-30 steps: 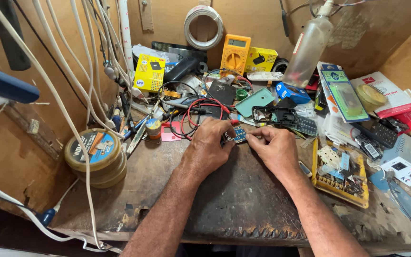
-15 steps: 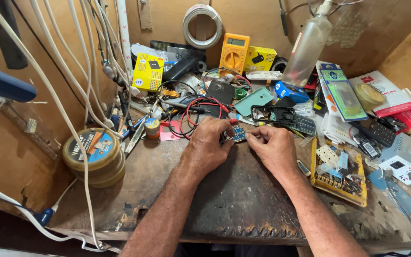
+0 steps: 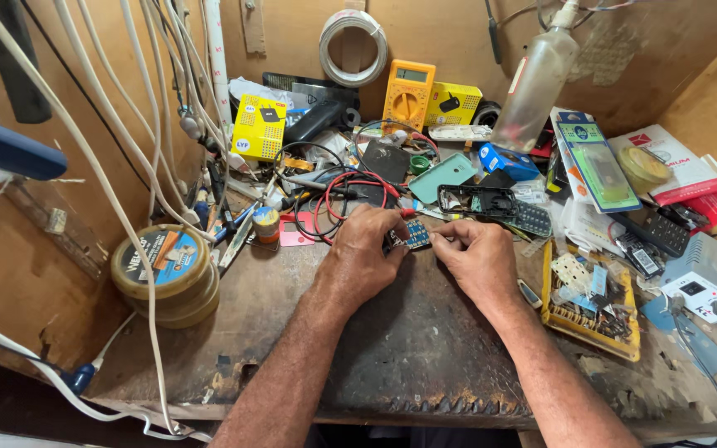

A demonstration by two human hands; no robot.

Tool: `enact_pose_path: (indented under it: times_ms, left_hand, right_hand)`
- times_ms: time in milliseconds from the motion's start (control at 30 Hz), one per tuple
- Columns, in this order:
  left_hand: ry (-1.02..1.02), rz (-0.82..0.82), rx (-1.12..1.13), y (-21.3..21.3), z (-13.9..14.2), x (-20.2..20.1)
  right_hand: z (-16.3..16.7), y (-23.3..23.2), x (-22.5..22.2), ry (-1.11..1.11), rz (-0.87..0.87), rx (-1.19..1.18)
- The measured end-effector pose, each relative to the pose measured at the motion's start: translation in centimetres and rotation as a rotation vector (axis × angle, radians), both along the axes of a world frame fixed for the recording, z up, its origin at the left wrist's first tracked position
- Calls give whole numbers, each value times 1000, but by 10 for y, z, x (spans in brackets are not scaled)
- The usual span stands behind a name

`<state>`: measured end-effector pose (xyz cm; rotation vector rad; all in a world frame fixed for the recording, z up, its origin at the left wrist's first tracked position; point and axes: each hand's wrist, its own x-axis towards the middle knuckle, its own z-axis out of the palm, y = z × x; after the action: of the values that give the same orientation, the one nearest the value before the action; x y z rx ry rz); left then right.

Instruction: The person works on a small circuit board on a cluttered workbench, using a multimeter to test connections and a hot air gun to heat components. They repeatedly probe and adjust the board while handling wires and tools.

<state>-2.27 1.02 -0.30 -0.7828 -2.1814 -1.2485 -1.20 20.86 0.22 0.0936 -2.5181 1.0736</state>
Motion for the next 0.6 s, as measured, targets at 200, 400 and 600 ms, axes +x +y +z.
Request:
enact_pose_path:
  times_ms: [200, 400, 600]
  left_hand:
    - [13, 8, -9, 1, -1, 0]
    - [60, -4, 33, 2, -3, -2]
    - [47, -5, 23, 2, -3, -1]
  right_hand:
    - [4, -4, 4, -16, -50, 85]
    - [6, -5, 4, 16, -21, 36]
    - [6, -5, 5, 13, -28, 68]
